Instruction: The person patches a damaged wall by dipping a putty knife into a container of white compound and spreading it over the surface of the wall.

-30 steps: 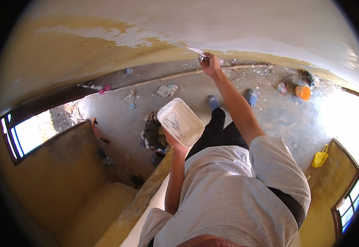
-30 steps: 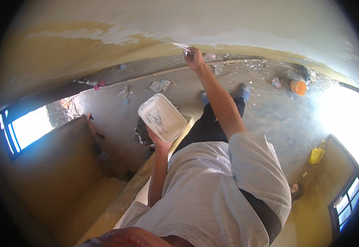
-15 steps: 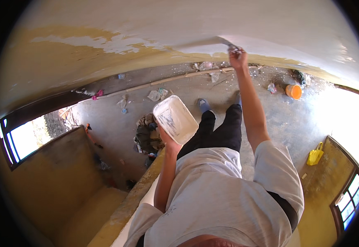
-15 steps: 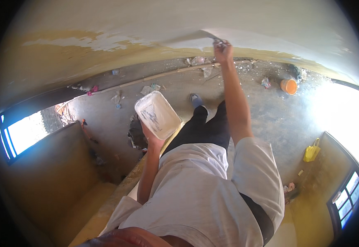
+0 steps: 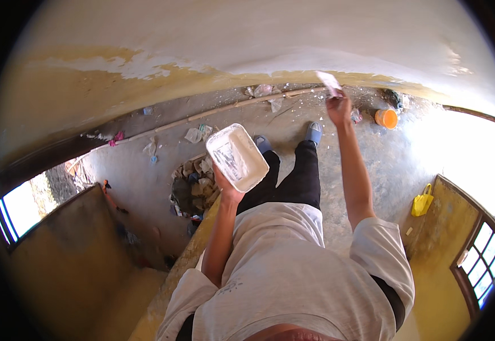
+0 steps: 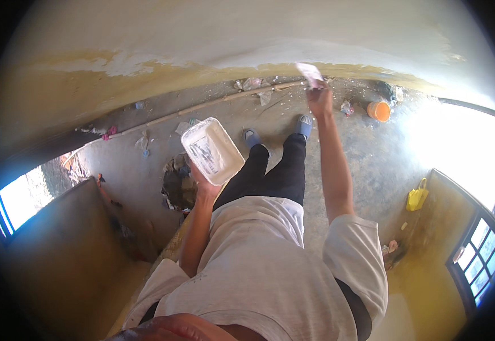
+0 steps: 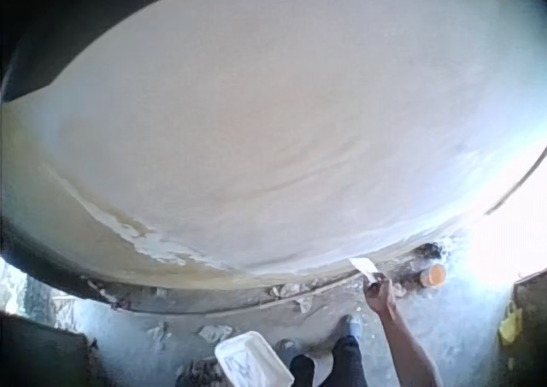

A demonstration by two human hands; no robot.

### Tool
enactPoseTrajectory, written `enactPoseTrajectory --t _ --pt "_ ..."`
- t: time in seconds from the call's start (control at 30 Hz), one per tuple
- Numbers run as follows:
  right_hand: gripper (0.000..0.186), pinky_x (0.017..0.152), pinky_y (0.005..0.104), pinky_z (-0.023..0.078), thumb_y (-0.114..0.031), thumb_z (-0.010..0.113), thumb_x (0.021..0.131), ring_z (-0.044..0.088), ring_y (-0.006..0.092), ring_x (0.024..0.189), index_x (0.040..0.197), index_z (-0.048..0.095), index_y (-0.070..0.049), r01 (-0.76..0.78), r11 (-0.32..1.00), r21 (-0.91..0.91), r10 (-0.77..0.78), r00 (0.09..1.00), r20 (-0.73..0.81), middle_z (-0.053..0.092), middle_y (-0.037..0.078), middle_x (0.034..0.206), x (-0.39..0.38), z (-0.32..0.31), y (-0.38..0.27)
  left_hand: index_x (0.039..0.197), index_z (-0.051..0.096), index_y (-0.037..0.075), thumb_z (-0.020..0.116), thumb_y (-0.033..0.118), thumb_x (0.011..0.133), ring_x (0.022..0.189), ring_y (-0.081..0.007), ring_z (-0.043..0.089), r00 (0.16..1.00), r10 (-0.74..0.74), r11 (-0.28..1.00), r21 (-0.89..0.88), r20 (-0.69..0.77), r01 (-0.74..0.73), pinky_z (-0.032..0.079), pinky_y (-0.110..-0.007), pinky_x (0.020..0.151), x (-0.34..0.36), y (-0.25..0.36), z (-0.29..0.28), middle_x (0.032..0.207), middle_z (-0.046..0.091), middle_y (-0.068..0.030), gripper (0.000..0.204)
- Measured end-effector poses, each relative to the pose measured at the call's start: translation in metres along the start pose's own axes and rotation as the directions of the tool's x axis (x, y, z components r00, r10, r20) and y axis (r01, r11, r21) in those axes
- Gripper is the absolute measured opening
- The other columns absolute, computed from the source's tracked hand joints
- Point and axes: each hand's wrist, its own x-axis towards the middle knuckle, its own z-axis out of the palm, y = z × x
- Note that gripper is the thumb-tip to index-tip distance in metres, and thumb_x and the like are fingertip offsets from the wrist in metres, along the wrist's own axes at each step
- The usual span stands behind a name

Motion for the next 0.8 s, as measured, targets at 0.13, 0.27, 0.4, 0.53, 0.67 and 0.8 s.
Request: enactPoseTrajectory --t 0.13,0.27,0.4,0.53,0.67,0.8 --pt "0.024 0.080 0.0319 0.052 -0.020 0.045 0.099 0.063 0.0168 0.088 0.113 0.058 -0.005 -0.150 0.944 -0.294 0.132 0.988 -0.081 0.066 0.007 0.109 -0.067 0.113 0.118 0.144 0.041 0.017 0.038 0.055 0.098 0.126 -0.0260 0.052 0.983 0.164 0.986 0.025 -0.077 -0.163 0.042 -0.048 0.105 -0.023 0.020 -0.020 0.139 0.052 -0.0040 0.060" --pt "0.032 0.076 0.0324 0.051 -0.022 0.042 0.102 0.066 0.0189 0.090 0.121 0.054 0.001 -0.110 0.861 -0.497 0.229 0.955 0.187 0.064 0.016 0.121 -0.154 0.192 0.155 0.145 0.040 0.017 0.037 0.056 0.098 0.126 -0.0266 0.052 0.968 0.251 0.968 -0.003 -0.019 -0.251 0.042 -0.049 0.105 -0.036 0.053 -0.011 0.139 0.052 -0.0046 0.061" --pt "0.027 0.069 0.0296 0.050 -0.019 0.046 0.101 0.065 0.0141 0.079 0.113 0.057 0.002 0.001 0.626 -0.780 0.360 0.887 0.290 0.069 0.010 0.101 -0.219 0.244 0.137 0.145 0.040 0.017 0.036 0.058 0.098 0.125 -0.0282 0.053 0.958 0.273 0.962 -0.045 0.091 -0.270 0.044 -0.050 0.104 -0.031 0.071 -0.011 0.140 0.051 -0.0058 0.063" --pt "0.021 0.056 0.0318 0.044 -0.014 0.057 0.094 0.050 0.0137 0.059 0.102 0.060 0.005 0.330 0.196 -0.923 0.274 0.886 0.374 0.062 0.010 0.070 -0.253 0.282 0.123 0.151 0.029 0.016 0.040 0.071 0.091 0.131 -0.0311 0.046 0.974 0.201 0.977 -0.100 0.108 -0.190 0.042 -0.051 0.106 -0.018 0.071 0.005 0.147 0.042 -0.0108 0.082" --pt "0.018 0.058 0.0388 0.046 -0.010 0.057 0.089 0.058 0.0291 0.057 0.097 0.059 0.006 0.567 -0.164 -0.807 0.182 0.821 0.541 0.058 0.021 0.067 -0.263 0.300 0.124 0.150 0.030 0.014 0.033 0.072 0.092 0.131 -0.0290 0.047 0.965 0.085 0.996 -0.025 0.249 -0.081 0.043 -0.049 0.106 0.000 0.057 0.016 0.146 0.044 -0.0106 0.082" --pt "0.015 0.061 0.0448 0.048 -0.006 0.055 0.086 0.062 0.0438 0.067 0.094 0.059 0.006 0.712 -0.261 -0.652 0.143 0.697 0.703 0.061 0.026 0.073 -0.265 0.308 0.125 0.147 0.036 0.013 0.024 0.074 0.093 0.126 -0.0276 0.052 0.969 0.004 0.973 0.221 0.247 -0.060 0.044 -0.048 0.105 0.001 0.050 0.035 0.139 0.051 -0.0104 0.082"
